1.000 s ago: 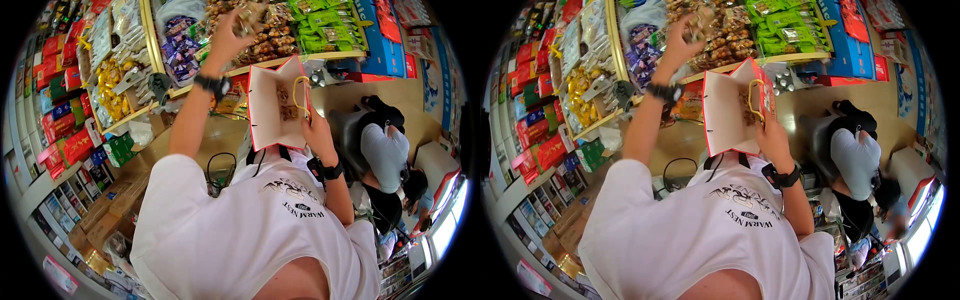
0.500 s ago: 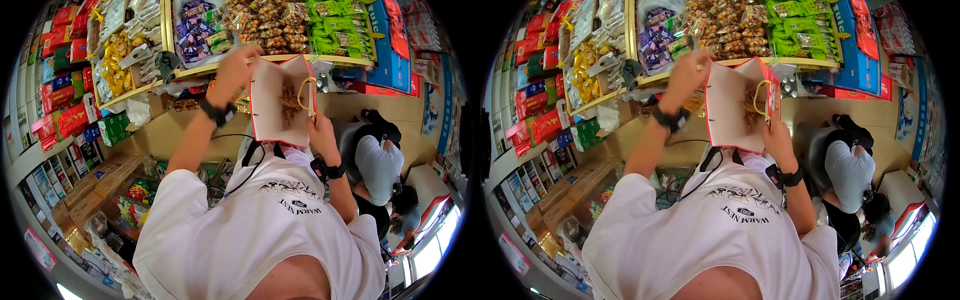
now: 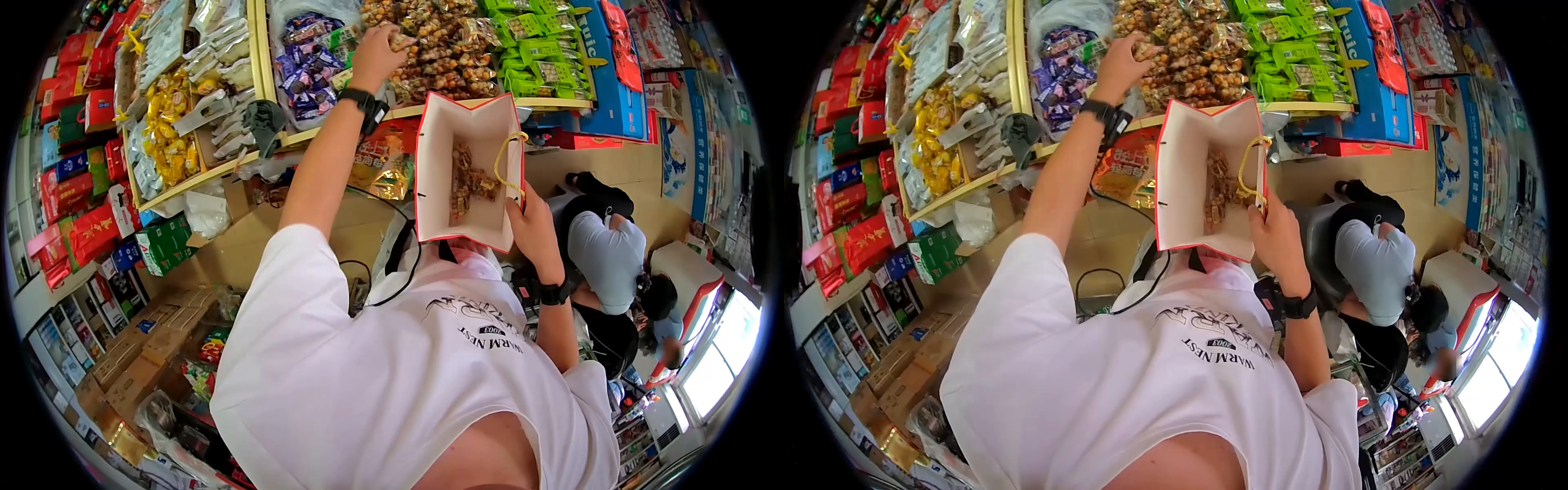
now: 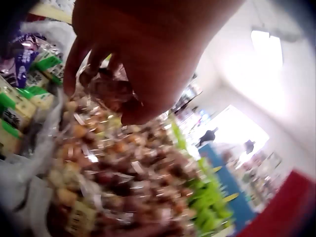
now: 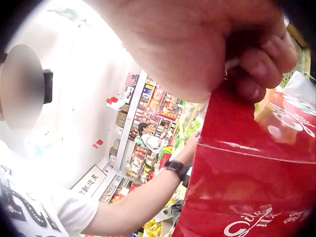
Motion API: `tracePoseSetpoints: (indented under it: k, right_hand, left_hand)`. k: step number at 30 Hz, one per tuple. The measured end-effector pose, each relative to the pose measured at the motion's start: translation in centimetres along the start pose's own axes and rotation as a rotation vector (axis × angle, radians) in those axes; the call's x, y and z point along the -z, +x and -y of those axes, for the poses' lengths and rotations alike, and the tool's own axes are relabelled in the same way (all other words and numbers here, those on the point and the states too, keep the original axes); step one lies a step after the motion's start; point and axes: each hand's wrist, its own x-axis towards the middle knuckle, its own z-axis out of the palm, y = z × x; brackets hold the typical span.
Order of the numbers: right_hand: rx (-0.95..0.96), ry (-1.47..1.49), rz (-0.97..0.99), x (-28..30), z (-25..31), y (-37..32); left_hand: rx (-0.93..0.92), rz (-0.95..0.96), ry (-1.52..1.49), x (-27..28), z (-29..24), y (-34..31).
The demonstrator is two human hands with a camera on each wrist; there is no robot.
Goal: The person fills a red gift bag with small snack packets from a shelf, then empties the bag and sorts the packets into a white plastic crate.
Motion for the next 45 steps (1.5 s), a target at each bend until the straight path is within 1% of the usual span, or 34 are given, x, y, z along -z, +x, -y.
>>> tracePoseSetpoints:
  k: [1,2,3,4,5,7,8,9,11,12,14,15,16,18,20,22,23,24,25,26,28,29,30,31,32,34,36,38,40,41,42,43,44,45]
  right_hand:
    - [0.004,0.007,0.0,-0.3,0.0,-0.2]
    - [0.011,0.015,-0.003,-0.7,0.3,-0.1]
    - [0.015,0.017,-0.008,-0.9,0.9,0.0]
    - [-0.025,0.0,0.022,-1.2,1.6,0.0]
    - [-0.067,-0.017,0.058,-1.5,2.3,-0.1]
    - [-0.075,-0.015,0.07,-2.4,3.3,0.2]
    - [-0.079,-0.017,0.075,-2.7,3.8,0.3]
    - [-0.051,-0.021,0.064,-3.1,4.3,0.2]
    - [-0.028,-0.021,0.087,-3.5,5.2,0.4]
    - [-0.015,-0.02,0.099,-3.7,5.4,0.2]
    - [0.015,-0.045,0.114,-4.6,5.7,0.0]
    - [0.046,-0.06,0.118,-5.1,5.9,-0.2]
    - [0.044,-0.065,0.131,-5.7,5.9,-0.4]
    - [0.116,-0.139,0.171,-7.0,5.8,-0.9]
    - [0.073,-0.189,0.234,-7.6,6.5,-1.2]
    - [0.143,-0.294,0.279,-8.4,5.6,-1.1]
    - [0.134,-0.3,0.286,-8.9,5.4,-1.0]
    - [0.194,-0.38,0.344,-9.5,5.3,-0.9]
    - [0.254,-0.458,0.402,-10.2,5.2,-0.7]
    - [0.345,-0.531,0.426,-11.1,5.1,-0.8]
    - [0.43,-0.553,0.474,-13.2,5.8,-1.2]
    - [0.418,-0.555,0.47,-14.3,6.1,-1.3]
    - [0.473,-0.598,0.515,-15.3,6.3,-1.3]
    - [0.532,-0.641,0.564,-16.0,6.5,-1.2]
    - [0.523,-0.641,0.57,-16.6,6.7,-1.0]
    - [0.62,-0.687,0.568,-17.6,6.9,0.0]
    - [0.641,-0.736,0.538,-18.5,5.9,1.7]
    - [0.727,-0.773,0.469,-18.9,4.8,4.5]
    - [0.667,-0.905,0.43,-20.3,2.7,8.2]
    - [0.699,-0.864,0.363,-21.3,0.2,10.6]
    - [0.635,-0.88,0.341,-22.1,-1.2,12.7]
    - [0.597,-0.775,0.3,-21.2,-0.5,13.4]
    - [0.627,-0.644,0.219,-21.6,-2.5,15.3]
    - [0.639,-0.638,0.205,-20.9,-2.8,16.3]
  left_hand:
    - [-0.054,-0.007,-0.128,2.8,-2.9,-1.2]
    - [-0.036,0.094,-0.296,5.2,-5.4,-3.1]
    - [-0.111,0.142,-0.431,7.6,-7.8,-5.0]
    - [-0.197,0.123,-0.531,9.6,-10.0,-7.3]
    - [-0.229,0.213,-0.626,10.7,-10.9,-9.5]
    - [-0.202,0.334,-0.553,14.3,-13.3,-13.8]
    - [-0.205,0.386,-0.48,15.6,-13.4,-14.9]
    - [-0.189,0.382,-0.479,15.8,-12.5,-16.0]
    - [-0.123,0.136,-0.366,15.2,-9.6,-18.7]
    - [-0.108,0.135,-0.369,14.8,-8.3,-20.4]
    - [0.245,0.291,-0.31,14.5,-6.6,-23.5]
    - [0.531,0.549,-0.516,15.9,-7.2,-23.6]
    - [0.545,0.547,-0.521,14.9,-6.3,-24.9]
    - [0.391,0.46,-0.701,12.5,-4.8,-27.7]
    - [0.429,0.491,-0.677,12.2,-4.0,-29.8]
    - [0.465,0.529,-0.654,13.3,-3.8,-31.4]
    - [0.602,0.65,-0.726,14.4,-3.6,-31.9]
    - [0.738,0.774,-0.797,15.3,-3.3,-32.7]
    - [0.74,0.785,-0.805,15.3,-2.4,-34.2]
    - [0.693,0.762,-0.788,14.7,-1.1,-36.3]
    - [0.637,0.752,-0.775,15.0,-0.6,-38.6]
    - [0.791,0.743,-0.78,15.5,-0.8,-39.2]
    - [0.946,0.727,-0.781,15.9,-0.9,-39.8]
    - [0.999,0.654,-0.82,15.4,-0.5,-41.0]
    - [1.003,0.662,-0.823,14.9,-0.2,-42.2]
    - [1.034,0.558,-0.879,14.8,-0.3,-43.2]
    - [1.009,0.53,-0.874,13.1,0.3,-43.4]
    - [0.991,0.498,-0.866,10.7,0.8,-42.7]
    - [0.987,0.583,-0.912,7.6,1.5,-40.6]
    - [0.964,0.668,-0.887,5.8,2.2,-39.1]
    - [0.94,0.754,-0.863,4.3,2.6,-37.8]
    - [0.911,0.707,-0.881,3.6,2.1,-36.6]
    - [0.883,0.657,-0.899,3.3,1.4,-35.2]
    - [0.874,0.745,-0.843,3.3,1.1,-33.8]
